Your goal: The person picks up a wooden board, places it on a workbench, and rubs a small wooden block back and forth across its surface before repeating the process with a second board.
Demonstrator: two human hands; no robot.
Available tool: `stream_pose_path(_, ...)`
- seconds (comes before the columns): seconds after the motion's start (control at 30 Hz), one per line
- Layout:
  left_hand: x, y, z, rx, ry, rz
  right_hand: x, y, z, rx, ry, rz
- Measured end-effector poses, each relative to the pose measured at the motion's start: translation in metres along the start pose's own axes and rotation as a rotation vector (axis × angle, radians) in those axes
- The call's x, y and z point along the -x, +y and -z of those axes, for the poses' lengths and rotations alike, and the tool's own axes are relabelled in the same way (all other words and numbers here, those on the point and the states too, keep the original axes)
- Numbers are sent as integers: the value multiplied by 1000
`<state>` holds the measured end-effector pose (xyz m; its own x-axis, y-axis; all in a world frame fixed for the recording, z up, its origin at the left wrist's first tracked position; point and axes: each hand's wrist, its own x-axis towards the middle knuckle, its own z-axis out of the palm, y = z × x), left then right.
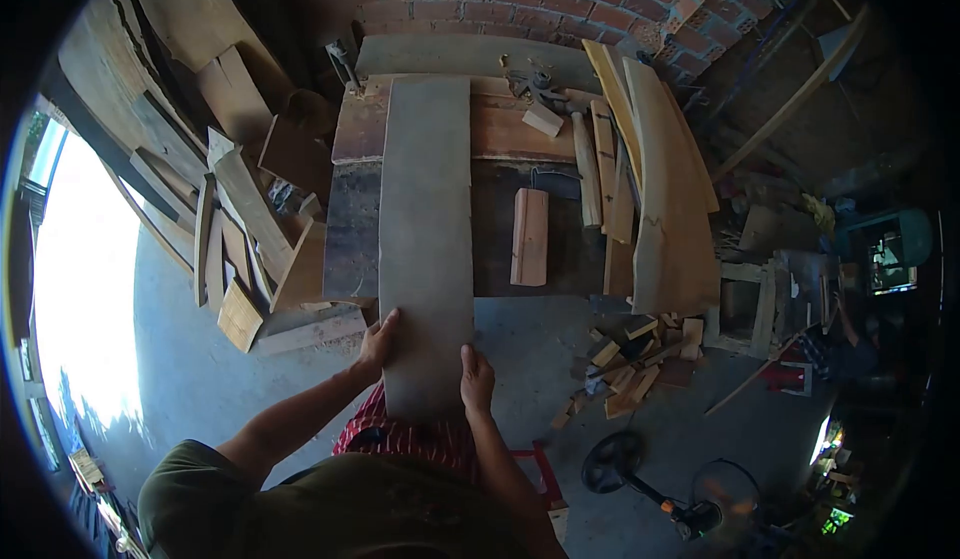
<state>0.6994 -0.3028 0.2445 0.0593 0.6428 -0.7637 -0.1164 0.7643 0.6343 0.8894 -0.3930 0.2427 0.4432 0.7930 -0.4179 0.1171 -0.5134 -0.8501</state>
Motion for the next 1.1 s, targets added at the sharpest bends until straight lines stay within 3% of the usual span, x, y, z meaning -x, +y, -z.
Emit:
stream_pose_path(0.13, 0, 11, -3, 13, 20, 3, 1, -17, 1, 4, -4, -77)
stream_pose_path(0.2, 9, 7, 5, -58, -53, -157, 4, -26, 1, -83, -28, -102)
stream_pose_path(0.23, 25, 10, 3, -118, -40, -138, 7, -28, 1, -106, -7, -105)
stream_pose_path(0.3, 39, -3, 4, -174, -20, -153, -7, 2, -9, -35, 38, -11)
stream_pose_path(0.57, 41, -33, 24, -255, 0, -198, -1, 5, -15, 114, -7, 9)
stream_pose_path(0.67, 37, -34, 17, -226, 39, -213, 1, -3, 0, 256, 73, 190)
stream_pose_path(0.73, 37, -36, 22, -220, -14, -214, 2, -26, 18, 661, -50, 270)
stream_pose_path(0.8, 33, -40, 24, -237, 23, -258, -23, -52, 34, 742, -106, 258)
stream_pose_path(0.87, 17, -47, 36, -257, -83, -301, -50, -79, 47, 650, 405, 808)
stream_pose_path(0.9, 15, -46, 41, -247, -89, -303, -67, -90, 49, 659, 407, 813)
stream_pose_path(0.97, 15, -31, 41, -610, 272, -550, -121, -120, 52, 1063, 687, 780)
stream_pose_path(1.03, 36, 5, 31, -727, 425, -720, -145, -121, 52, 1088, 556, 715)
stream_pose_path(1.1, 40, 42, 21, -750, 381, -878, -154, -128, 48, 1057, 389, 607)
